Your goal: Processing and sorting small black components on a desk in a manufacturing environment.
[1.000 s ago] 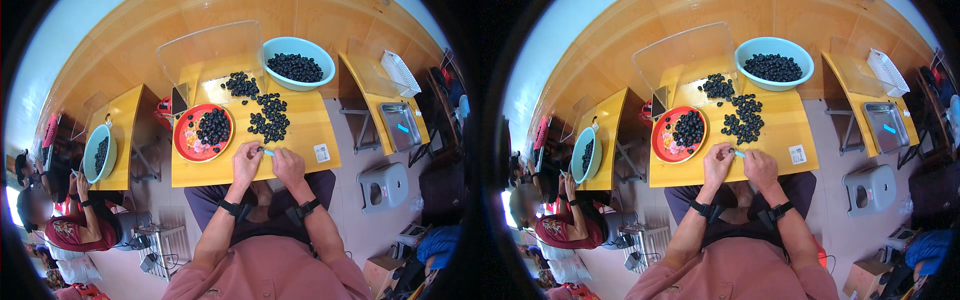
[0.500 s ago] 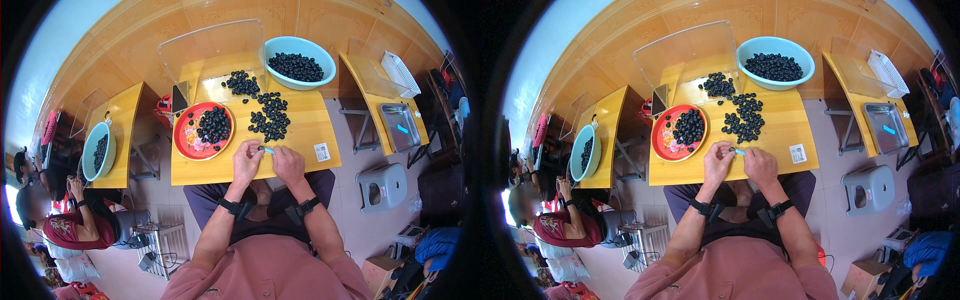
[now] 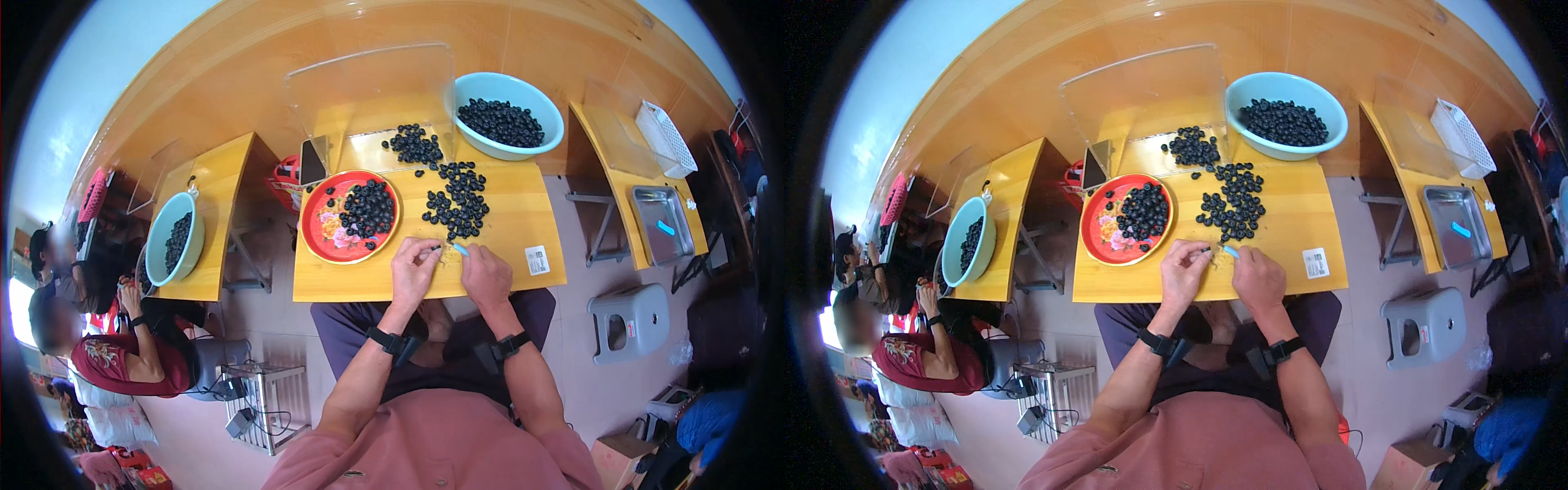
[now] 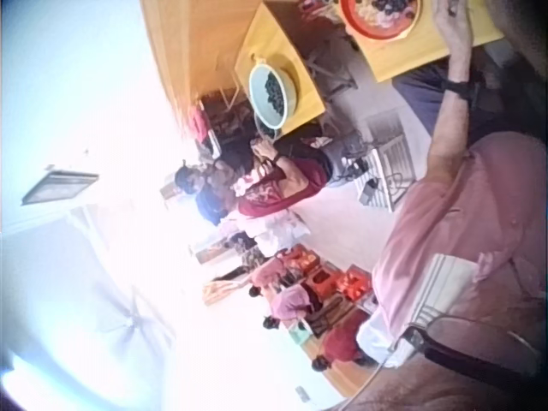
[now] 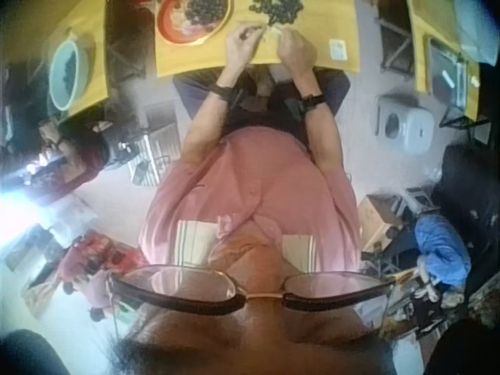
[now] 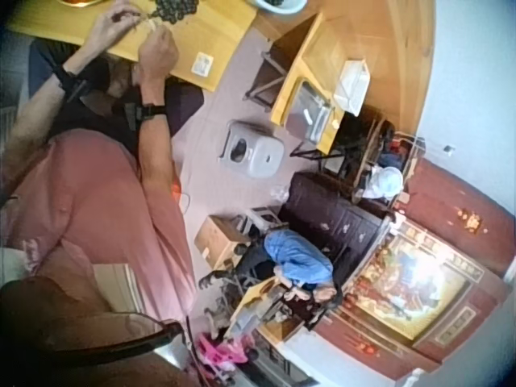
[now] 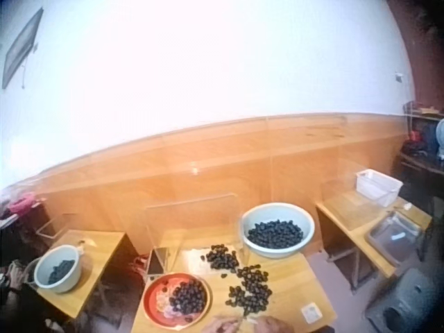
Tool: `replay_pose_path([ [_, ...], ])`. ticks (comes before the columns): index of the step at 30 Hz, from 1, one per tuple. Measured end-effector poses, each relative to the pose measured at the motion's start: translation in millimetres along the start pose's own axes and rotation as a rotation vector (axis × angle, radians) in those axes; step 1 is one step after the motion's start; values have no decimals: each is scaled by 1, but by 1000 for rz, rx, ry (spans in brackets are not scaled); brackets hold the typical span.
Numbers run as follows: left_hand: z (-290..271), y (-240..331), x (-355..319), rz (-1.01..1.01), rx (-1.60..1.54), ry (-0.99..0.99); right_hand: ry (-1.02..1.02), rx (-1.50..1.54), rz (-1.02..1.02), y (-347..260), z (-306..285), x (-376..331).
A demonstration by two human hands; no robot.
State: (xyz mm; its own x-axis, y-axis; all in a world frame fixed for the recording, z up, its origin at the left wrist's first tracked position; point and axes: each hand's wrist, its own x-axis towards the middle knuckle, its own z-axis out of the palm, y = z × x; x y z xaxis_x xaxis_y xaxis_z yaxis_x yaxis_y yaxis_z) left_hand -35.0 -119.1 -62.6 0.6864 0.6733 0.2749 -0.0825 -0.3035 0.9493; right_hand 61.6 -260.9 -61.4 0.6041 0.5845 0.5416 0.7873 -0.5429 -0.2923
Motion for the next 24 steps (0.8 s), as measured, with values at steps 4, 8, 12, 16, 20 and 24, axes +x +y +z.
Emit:
replay_pose_path([
  [4,-12,0,5,82,-35,50,-24,-11,19,1,1,-3],
  [8,-50,19,34,179,241,230,28,45,40,4,0,-3],
  [12,-52,39,62,343,464,376,62,62,45,5,2,-2],
  [16,-24,21,55,182,424,-129,130,74,48,6,2,-1],
  [20,10,12,45,227,522,-204,158,108,49,6,2,-2],
  [24,21,6,46,246,571,-247,150,116,52,5,1,-3],
])
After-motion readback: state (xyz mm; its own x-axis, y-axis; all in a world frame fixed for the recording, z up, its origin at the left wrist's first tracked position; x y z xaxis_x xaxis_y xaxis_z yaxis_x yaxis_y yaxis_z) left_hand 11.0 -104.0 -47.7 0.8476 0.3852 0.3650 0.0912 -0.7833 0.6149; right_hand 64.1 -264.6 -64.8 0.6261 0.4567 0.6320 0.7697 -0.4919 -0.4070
